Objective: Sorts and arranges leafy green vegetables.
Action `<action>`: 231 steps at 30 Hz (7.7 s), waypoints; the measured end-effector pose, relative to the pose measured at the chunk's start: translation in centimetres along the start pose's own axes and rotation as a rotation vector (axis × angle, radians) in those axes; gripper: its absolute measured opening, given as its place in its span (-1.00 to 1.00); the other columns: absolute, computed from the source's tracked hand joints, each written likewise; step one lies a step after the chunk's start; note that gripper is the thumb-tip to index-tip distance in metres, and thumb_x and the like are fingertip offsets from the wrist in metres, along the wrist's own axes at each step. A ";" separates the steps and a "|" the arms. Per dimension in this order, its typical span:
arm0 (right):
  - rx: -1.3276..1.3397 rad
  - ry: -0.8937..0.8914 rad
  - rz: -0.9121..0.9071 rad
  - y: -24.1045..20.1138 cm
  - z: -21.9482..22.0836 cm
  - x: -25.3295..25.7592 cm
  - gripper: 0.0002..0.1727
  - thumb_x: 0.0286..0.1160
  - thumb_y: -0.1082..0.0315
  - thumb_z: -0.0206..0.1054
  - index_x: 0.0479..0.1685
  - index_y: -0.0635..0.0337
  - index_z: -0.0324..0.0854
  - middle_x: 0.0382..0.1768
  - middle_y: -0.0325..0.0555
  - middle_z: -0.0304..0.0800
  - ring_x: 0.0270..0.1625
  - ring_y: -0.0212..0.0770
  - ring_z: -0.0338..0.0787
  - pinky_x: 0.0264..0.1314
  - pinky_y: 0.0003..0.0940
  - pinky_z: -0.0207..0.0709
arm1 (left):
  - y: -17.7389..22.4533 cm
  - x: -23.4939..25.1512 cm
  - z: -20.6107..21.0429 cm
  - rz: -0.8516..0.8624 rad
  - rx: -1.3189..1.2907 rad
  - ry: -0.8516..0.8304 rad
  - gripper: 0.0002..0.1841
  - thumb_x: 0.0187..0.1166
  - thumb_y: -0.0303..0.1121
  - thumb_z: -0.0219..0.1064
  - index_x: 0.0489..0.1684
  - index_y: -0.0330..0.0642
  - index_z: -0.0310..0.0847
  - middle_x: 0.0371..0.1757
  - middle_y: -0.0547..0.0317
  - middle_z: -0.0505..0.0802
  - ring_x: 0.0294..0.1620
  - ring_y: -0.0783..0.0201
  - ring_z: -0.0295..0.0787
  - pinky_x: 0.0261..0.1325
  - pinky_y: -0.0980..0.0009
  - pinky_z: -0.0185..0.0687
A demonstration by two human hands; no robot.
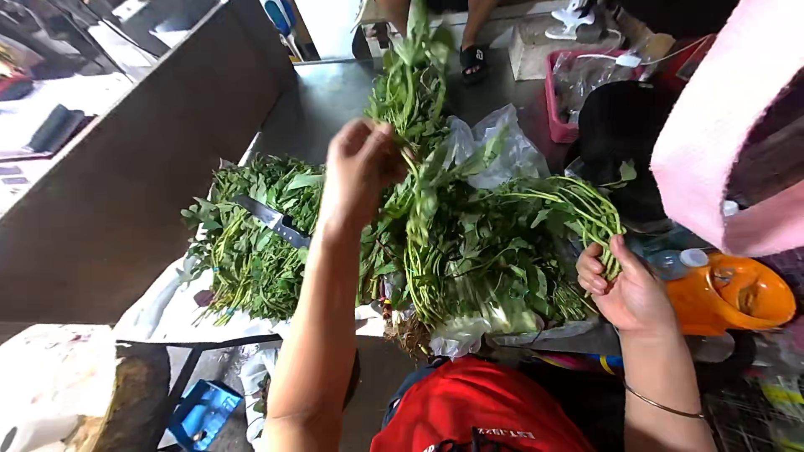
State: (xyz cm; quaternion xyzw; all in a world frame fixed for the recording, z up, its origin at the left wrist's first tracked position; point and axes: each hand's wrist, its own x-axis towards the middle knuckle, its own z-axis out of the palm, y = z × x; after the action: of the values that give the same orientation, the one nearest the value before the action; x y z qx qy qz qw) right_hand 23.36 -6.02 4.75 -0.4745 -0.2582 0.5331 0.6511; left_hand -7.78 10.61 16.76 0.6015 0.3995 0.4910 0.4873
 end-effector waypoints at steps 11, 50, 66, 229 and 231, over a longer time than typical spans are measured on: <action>-0.121 0.046 -0.193 -3.2 1.1 0.5 -0.54 0.91 0.09 -0.24 -0.21 -0.04 0.57 -0.60 -0.48 0.59 -0.68 -0.59 0.47 -0.59 -0.73 0.42 | -15.6 -8.2 6.0 -0.565 0.001 -0.089 -0.77 0.83 -0.35 0.13 0.08 -0.41 0.49 -0.32 0.00 0.85 -0.39 0.26 0.85 -0.17 0.32 0.83; -0.343 0.058 -0.361 -2.2 2.6 -1.1 -0.63 0.91 0.14 -0.21 -0.11 -0.07 0.54 -0.50 -0.54 0.64 -0.62 -0.58 0.54 -0.55 -0.72 0.47 | -12.3 -9.1 2.5 -0.613 0.966 -0.240 -0.57 0.56 0.02 0.43 -0.23 -0.26 0.79 -0.23 -0.20 0.85 -0.06 -0.23 0.83 0.02 -0.31 0.67; -0.040 -0.096 -0.466 -6.0 9.1 1.8 -0.51 0.93 0.07 -0.33 -0.13 -0.05 0.55 -0.49 -0.45 0.62 -0.64 -0.56 0.52 -0.57 -0.72 0.45 | -5.4 -6.3 0.0 -0.222 -0.332 0.117 -0.89 0.73 -0.50 0.07 -0.01 -0.14 0.50 -0.48 0.29 0.74 -0.67 0.58 0.48 -0.61 0.69 0.41; -0.449 -0.347 -0.578 -9.4 15.1 8.2 -0.81 0.62 0.41 0.32 0.12 0.19 0.67 -0.39 -0.28 0.79 -0.50 -0.44 0.77 -0.42 -0.50 0.77 | -3.2 -0.2 10.6 0.297 0.179 0.009 -0.51 0.46 -0.19 0.56 0.25 -0.23 0.54 -0.25 0.13 0.78 -0.30 0.34 0.73 -0.17 0.32 0.71; -0.412 -0.368 -0.581 -9.3 14.8 8.7 -0.78 0.65 0.40 0.29 0.16 0.18 0.70 -0.38 -0.30 0.82 -0.52 -0.47 0.76 -0.44 -0.54 0.75 | -3.6 -0.3 11.0 0.342 0.167 0.053 -0.51 0.47 -0.19 0.56 0.25 -0.24 0.55 -0.25 0.14 0.78 -0.32 0.35 0.72 -0.20 0.33 0.71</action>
State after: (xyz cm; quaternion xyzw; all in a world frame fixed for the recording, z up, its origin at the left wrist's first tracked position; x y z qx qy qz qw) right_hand 17.66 7.44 17.77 -0.3988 -0.5955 0.3402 0.6088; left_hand 2.90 8.90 12.67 0.6860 0.3434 0.5474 0.3344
